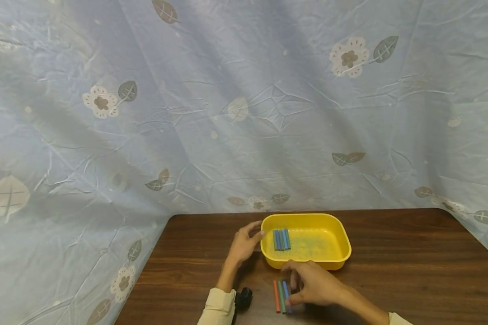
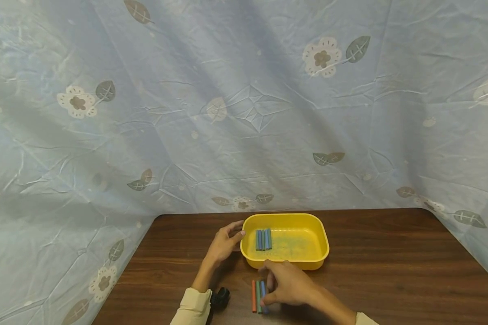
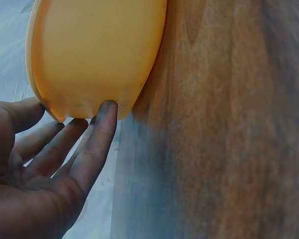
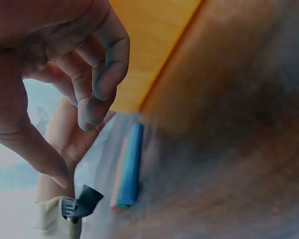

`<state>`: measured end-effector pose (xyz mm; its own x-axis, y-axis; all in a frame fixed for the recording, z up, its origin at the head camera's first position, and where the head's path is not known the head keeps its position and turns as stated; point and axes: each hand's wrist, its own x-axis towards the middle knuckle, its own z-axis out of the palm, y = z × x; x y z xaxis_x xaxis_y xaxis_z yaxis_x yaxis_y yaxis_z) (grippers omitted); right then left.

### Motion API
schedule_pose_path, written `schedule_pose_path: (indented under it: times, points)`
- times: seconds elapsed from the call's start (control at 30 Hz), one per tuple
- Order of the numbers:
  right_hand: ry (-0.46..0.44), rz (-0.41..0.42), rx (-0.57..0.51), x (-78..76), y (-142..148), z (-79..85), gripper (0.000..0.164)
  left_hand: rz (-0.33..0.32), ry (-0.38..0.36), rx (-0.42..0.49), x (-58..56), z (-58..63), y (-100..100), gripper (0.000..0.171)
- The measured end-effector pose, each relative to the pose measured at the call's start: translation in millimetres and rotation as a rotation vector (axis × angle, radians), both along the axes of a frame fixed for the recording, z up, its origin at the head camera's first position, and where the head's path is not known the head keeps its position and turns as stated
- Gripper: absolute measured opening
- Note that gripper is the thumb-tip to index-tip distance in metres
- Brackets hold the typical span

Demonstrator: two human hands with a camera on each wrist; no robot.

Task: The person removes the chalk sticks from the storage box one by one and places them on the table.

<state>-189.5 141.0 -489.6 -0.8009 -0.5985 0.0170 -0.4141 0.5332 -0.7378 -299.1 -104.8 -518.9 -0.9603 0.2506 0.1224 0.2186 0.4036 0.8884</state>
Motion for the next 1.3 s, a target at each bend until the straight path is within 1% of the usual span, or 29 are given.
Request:
schedule_pose_path:
  times: [0.17,0.33,0.47,0.6,0.77,0.87,1.07,1.3]
  points:
    - [0.027,0.002,-0.026,-1.7,-3,11.5,0.064,-0.009,-0.007,0.005,0.9,1.0,-2,0.048]
    - [0.068,-0.008,-0.035,-3.5,-5,18.4,0.059,-0.014,-0.009,0.006,1.6,-0.2,-4,0.048]
    - [0.083,-0.020,-0.039,-7.3,-5,23.4,0.060,-0.018,-0.008,0.007,1.9,-0.8,-5,0.049]
    - [0.107,-0.046,-0.022,-14.7,-4,27.6,0.063,-0.020,-0.004,0.004,1.9,-0.6,-6,0.049]
    - [0.149,-0.087,0.024,-27.5,0,33.0,0.063,-0.024,-0.004,0.004,2.7,0.3,-9,0.049]
    - [0.149,-0.102,0.037,-35.7,2,35.1,0.065,-0.025,-0.002,0.007,3.4,0.5,-10,0.048]
    - [0.087,-0.124,0.045,-50.1,7,29.1,0.070,-0.034,-0.013,0.011,5.4,-0.5,-10,0.049]
    - [0.109,-0.188,0.098,-64.7,12,18.3,0.076,-0.052,-0.009,0.016,7.9,-1.5,-11,0.048]
